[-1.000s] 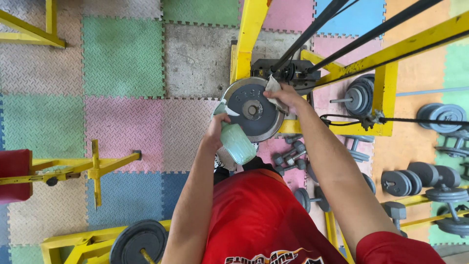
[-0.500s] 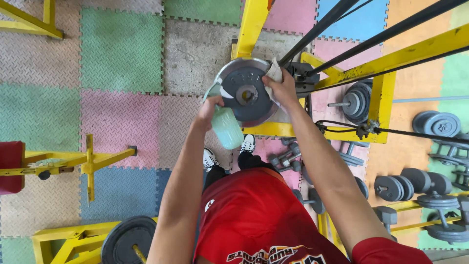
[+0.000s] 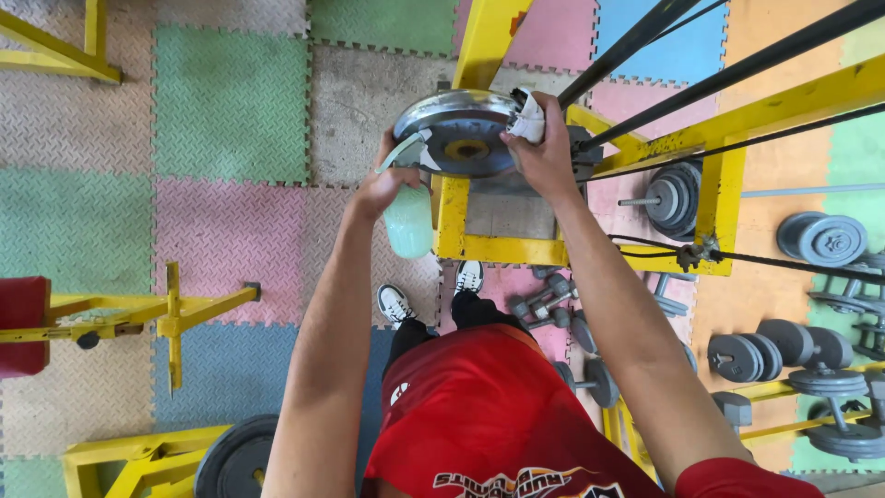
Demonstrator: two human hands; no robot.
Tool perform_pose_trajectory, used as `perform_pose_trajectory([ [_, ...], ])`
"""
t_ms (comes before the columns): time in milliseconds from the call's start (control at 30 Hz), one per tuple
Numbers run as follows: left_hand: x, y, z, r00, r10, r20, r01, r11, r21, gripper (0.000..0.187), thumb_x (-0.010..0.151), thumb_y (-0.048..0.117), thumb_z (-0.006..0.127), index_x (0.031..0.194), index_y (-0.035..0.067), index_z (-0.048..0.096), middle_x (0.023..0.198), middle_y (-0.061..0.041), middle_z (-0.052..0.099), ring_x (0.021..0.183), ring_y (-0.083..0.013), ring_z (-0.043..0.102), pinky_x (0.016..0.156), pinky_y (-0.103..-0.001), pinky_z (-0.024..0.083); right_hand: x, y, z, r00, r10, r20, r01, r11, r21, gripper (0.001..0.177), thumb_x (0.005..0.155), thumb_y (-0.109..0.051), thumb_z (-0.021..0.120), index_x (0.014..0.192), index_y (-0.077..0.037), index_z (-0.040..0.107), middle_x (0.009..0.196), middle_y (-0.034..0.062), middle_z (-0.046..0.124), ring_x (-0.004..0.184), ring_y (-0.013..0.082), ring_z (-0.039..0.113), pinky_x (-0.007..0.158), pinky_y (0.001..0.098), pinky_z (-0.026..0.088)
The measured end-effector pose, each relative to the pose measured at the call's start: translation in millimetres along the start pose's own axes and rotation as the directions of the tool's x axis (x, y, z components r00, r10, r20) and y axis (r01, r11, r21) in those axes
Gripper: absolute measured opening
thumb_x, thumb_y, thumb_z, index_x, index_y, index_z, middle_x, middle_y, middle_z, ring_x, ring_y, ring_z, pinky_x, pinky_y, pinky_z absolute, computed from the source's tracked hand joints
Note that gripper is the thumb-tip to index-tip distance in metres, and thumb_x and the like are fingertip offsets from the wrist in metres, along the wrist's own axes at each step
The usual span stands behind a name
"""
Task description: Cleaning and organizing various weight plates in a gym environment.
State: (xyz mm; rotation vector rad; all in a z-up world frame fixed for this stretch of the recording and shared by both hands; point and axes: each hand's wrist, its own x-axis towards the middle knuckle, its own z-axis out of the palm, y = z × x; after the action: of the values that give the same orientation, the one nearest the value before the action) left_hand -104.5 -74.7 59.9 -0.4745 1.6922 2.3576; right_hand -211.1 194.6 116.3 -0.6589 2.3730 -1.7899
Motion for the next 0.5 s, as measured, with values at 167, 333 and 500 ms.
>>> perform_pose_trajectory([
  [167, -37.4, 6.5, -16.5, 0.989, 0.03, 0.144, -0.028, 0.999, -0.014, 0.119, 0.061, -0.004, 0.056, 0.167, 0.022, 0.008, 0.157, -0.014, 0.04, 0.096, -0.0312, 0.071, 0.079, -0.043, 0.062, -23.0, -0.7, -3.0, 1.0, 0.013, 0.027, -0.013, 1.0, 0.012, 0.054, 0.089, 0.006, 0.08, 0.132, -0.005, 0.05, 0.116, 0.0043, 0.057, 0.11, 0.0138, 0.057, 0.096, 0.0301, 0.05],
  [333, -86.1, 24.4, -20.5, 0.961, 0.027, 0.276, 0.034, 0.976, -0.213, 0.128, 0.051, 0.006, 0.054, 0.17, 0.022, 0.011, 0.158, -0.023, 0.043, 0.086, -0.038, 0.075, 0.082, -0.047, 0.063, -47.3, -10.2, -5.6, 0.998, 0.044, 0.053, -0.042, 0.999, -0.025, 0.055, 0.087, 0.007, 0.08, 0.132, -0.004, 0.05, 0.116, 0.0051, 0.056, 0.109, 0.0136, 0.056, 0.096, 0.0291, 0.05],
  [500, -111.8, 52.9, -6.6, 0.974, -0.036, 0.222, 0.131, 0.893, -0.43, 0.127, 0.048, 0.012, 0.056, 0.164, 0.032, 0.008, 0.143, -0.021, 0.052, 0.076, -0.0361, 0.07, 0.077, -0.049, 0.059, -75.4, -8.6, -4.3, 0.987, -0.08, 0.136, 0.114, 0.96, -0.258, 0.055, 0.082, 0.014, 0.074, 0.127, -0.007, 0.051, 0.114, 0.011, 0.059, 0.109, 0.0259, 0.06, 0.099, 0.0353, 0.05],
])
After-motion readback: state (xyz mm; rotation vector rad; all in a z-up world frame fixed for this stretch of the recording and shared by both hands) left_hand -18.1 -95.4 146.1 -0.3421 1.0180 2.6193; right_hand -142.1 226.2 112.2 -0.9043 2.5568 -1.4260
